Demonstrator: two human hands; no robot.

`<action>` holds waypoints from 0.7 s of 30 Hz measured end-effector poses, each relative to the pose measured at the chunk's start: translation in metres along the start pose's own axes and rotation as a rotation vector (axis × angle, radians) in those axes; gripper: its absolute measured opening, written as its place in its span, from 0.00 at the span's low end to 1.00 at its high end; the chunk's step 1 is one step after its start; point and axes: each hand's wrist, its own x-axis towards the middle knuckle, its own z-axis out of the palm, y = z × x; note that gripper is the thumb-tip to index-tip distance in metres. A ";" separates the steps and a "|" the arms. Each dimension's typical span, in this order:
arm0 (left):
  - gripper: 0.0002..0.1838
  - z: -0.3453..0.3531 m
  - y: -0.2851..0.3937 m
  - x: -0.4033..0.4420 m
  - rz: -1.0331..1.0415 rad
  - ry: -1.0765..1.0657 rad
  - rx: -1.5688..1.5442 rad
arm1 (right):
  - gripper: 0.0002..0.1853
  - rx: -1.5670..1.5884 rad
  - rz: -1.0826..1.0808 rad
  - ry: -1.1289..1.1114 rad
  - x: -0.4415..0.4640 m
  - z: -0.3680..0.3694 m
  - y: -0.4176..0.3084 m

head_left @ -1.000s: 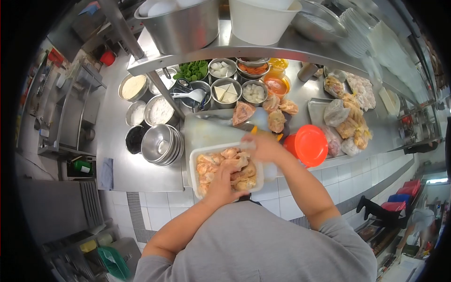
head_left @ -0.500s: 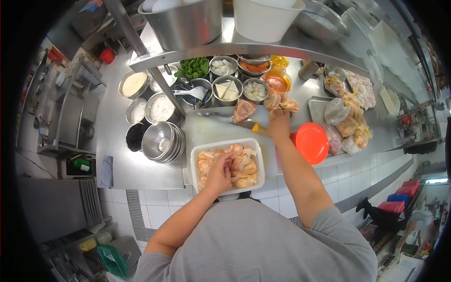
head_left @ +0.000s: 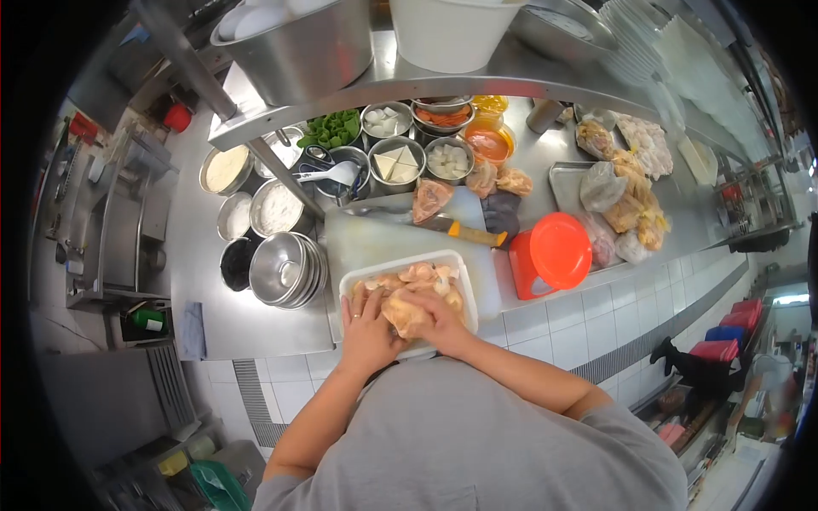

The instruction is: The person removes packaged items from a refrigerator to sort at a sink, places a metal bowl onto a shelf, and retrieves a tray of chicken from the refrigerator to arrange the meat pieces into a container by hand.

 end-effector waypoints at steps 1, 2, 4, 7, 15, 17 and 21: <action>0.38 0.000 -0.003 -0.001 -0.010 -0.017 0.038 | 0.34 -0.006 0.002 0.007 -0.005 0.004 0.000; 0.37 0.001 -0.006 -0.002 -0.023 -0.032 0.074 | 0.32 -0.145 0.107 0.005 -0.011 0.006 0.000; 0.36 -0.007 -0.005 -0.004 -0.029 -0.024 0.039 | 0.30 -0.286 0.222 0.008 -0.015 0.006 -0.008; 0.32 -0.008 -0.007 -0.006 -0.031 0.017 -0.016 | 0.27 -0.487 0.234 -0.040 -0.008 0.000 -0.024; 0.28 0.013 -0.019 -0.003 -0.042 0.156 -0.042 | 0.17 -0.793 0.395 -0.315 0.011 0.006 -0.043; 0.28 0.014 -0.024 -0.006 0.007 0.199 -0.103 | 0.16 -0.852 0.342 -0.324 0.009 0.018 -0.017; 0.25 0.018 -0.026 -0.008 0.000 0.284 -0.156 | 0.14 -0.904 0.369 -0.286 0.024 0.035 -0.013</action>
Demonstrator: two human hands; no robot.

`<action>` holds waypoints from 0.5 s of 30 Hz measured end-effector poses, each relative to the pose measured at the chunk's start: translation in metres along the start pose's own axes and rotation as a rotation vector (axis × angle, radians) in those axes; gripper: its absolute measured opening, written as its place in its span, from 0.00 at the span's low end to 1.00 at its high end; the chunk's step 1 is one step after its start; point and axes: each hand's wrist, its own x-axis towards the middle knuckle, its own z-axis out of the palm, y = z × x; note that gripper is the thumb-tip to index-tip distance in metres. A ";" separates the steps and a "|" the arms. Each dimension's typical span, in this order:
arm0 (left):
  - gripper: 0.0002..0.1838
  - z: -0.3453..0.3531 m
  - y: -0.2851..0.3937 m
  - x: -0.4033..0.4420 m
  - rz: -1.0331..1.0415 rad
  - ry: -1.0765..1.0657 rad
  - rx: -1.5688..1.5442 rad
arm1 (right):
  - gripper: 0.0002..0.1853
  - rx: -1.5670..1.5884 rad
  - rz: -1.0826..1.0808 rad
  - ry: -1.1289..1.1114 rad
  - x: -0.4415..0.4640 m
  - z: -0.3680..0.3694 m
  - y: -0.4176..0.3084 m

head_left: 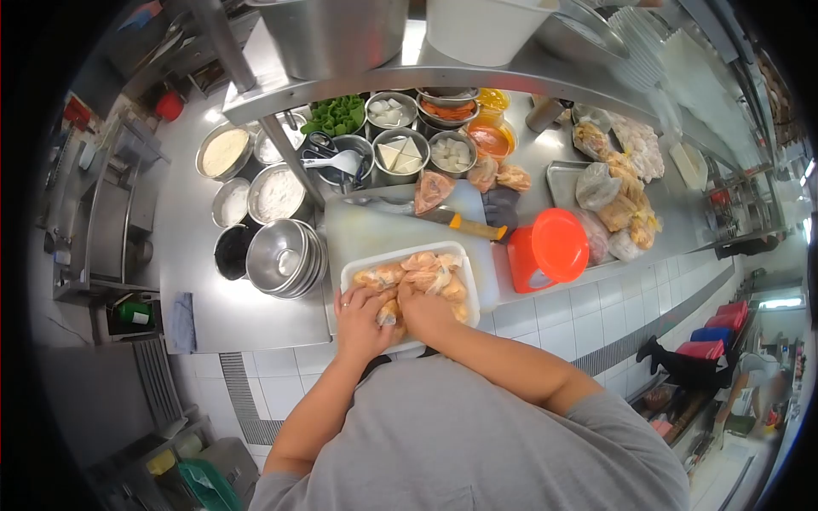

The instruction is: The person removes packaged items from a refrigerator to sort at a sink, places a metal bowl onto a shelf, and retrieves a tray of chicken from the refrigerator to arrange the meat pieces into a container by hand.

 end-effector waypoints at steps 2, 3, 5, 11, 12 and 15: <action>0.29 -0.004 0.001 0.001 -0.014 -0.074 0.007 | 0.14 0.043 0.016 0.010 -0.003 -0.004 -0.004; 0.29 -0.005 0.001 0.000 -0.018 -0.062 0.011 | 0.13 0.090 0.040 0.023 -0.004 -0.009 -0.004; 0.32 -0.005 0.001 -0.003 0.013 -0.036 0.055 | 0.12 0.012 0.012 -0.094 -0.005 -0.041 -0.011; 0.31 -0.021 0.014 0.007 0.093 -0.176 0.111 | 0.18 -0.010 -0.017 0.544 0.097 -0.077 0.048; 0.31 -0.022 0.014 0.008 0.098 -0.253 0.128 | 0.19 -0.092 -0.081 0.718 0.127 -0.078 0.064; 0.32 -0.021 0.020 0.011 0.058 -0.245 0.150 | 0.19 -0.017 0.190 0.452 0.158 -0.095 0.066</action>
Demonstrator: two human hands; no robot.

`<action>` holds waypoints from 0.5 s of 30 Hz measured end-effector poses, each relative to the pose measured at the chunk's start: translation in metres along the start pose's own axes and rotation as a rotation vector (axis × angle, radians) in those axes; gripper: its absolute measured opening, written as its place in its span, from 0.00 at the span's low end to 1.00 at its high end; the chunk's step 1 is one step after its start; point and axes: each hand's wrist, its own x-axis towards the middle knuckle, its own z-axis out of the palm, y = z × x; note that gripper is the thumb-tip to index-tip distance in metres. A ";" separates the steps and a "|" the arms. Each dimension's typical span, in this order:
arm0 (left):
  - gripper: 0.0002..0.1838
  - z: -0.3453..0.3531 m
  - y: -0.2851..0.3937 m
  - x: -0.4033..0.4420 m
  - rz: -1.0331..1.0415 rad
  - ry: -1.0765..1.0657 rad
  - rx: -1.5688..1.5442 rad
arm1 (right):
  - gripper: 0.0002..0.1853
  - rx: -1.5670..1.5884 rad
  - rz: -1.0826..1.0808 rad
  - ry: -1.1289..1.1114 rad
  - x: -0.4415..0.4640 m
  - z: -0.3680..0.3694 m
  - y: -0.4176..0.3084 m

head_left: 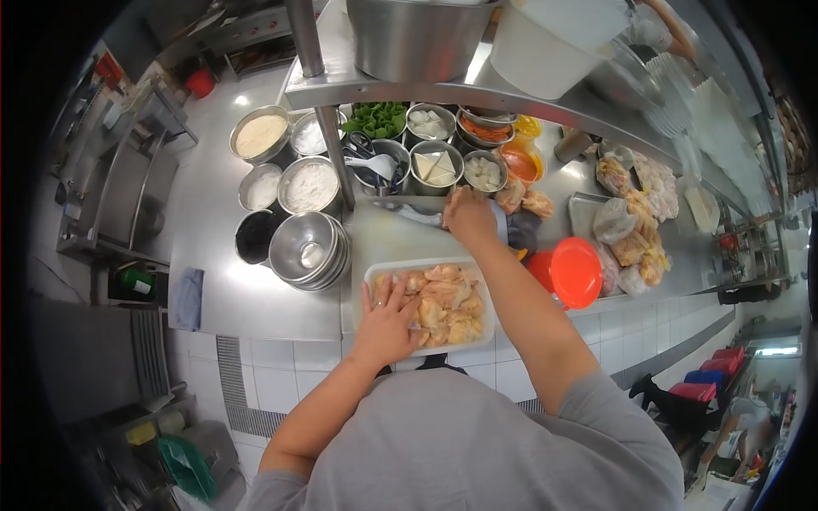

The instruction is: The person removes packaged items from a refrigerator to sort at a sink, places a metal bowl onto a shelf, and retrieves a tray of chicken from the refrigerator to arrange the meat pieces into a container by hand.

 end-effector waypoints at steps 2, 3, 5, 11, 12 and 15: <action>0.33 0.002 0.001 0.000 -0.009 0.007 0.009 | 0.20 -0.153 -0.006 0.010 0.001 -0.003 -0.004; 0.34 0.004 0.000 0.000 -0.012 0.017 0.015 | 0.20 -0.149 -0.010 0.008 0.002 -0.001 -0.002; 0.33 0.008 -0.004 -0.002 -0.010 0.027 0.006 | 0.19 -0.164 -0.108 0.088 0.003 0.007 0.013; 0.32 0.011 -0.003 0.001 -0.010 0.076 0.010 | 0.10 0.044 -0.155 0.134 -0.025 -0.011 0.033; 0.32 0.011 -0.002 0.002 -0.015 0.090 0.020 | 0.10 0.043 -0.155 0.134 -0.037 -0.023 0.025; 0.33 0.009 0.001 0.009 -0.058 0.075 -0.001 | 0.11 0.399 -0.131 0.313 -0.079 -0.038 -0.006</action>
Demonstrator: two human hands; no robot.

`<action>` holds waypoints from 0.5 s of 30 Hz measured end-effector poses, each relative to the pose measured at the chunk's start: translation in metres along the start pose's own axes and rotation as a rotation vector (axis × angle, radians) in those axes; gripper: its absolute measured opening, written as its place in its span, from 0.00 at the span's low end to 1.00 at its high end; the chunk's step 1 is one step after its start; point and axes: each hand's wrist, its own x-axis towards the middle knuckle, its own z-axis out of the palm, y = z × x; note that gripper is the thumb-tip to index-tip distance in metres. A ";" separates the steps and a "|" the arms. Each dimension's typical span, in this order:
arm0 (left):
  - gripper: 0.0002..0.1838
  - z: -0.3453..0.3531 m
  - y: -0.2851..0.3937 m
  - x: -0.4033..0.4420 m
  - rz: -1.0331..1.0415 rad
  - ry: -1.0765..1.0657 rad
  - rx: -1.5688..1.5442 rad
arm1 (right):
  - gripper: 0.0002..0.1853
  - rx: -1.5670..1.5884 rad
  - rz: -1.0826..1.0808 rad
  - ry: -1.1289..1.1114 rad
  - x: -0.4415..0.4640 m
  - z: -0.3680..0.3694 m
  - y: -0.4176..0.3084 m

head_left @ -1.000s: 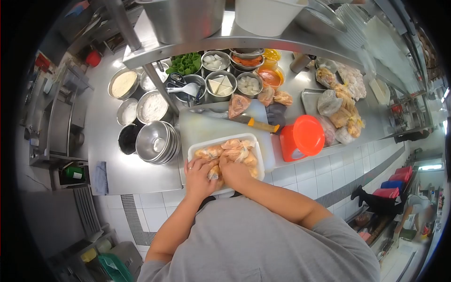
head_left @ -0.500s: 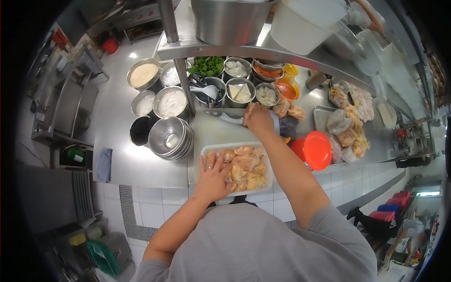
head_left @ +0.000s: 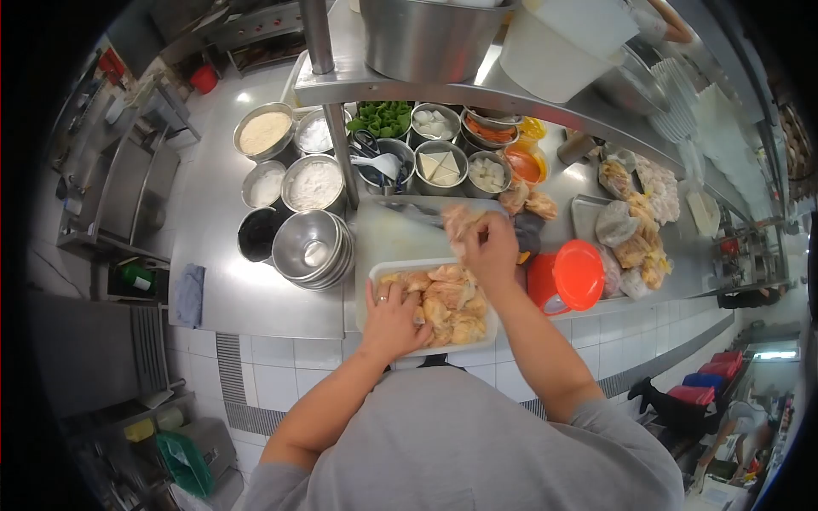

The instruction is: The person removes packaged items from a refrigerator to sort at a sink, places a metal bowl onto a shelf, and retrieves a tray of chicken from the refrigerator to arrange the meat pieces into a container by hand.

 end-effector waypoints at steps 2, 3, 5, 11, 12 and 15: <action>0.31 0.004 -0.002 0.001 -0.018 0.017 -0.007 | 0.18 0.070 -0.056 0.038 -0.028 0.011 -0.026; 0.29 0.007 -0.003 0.002 -0.041 0.035 -0.013 | 0.22 0.033 -0.167 0.024 -0.041 0.014 -0.037; 0.30 0.012 -0.005 0.001 -0.044 0.053 0.005 | 0.25 -0.115 -0.343 -0.085 -0.069 0.024 -0.032; 0.33 0.009 -0.002 -0.001 -0.108 0.082 0.003 | 0.21 -0.441 -0.249 -0.502 -0.090 0.042 -0.021; 0.34 0.009 0.000 0.001 -0.119 0.057 0.000 | 0.19 -0.527 -0.081 -0.696 -0.085 0.051 -0.019; 0.36 0.007 0.001 0.003 -0.101 0.048 -0.010 | 0.15 -0.549 -0.140 -0.879 -0.065 0.074 -0.028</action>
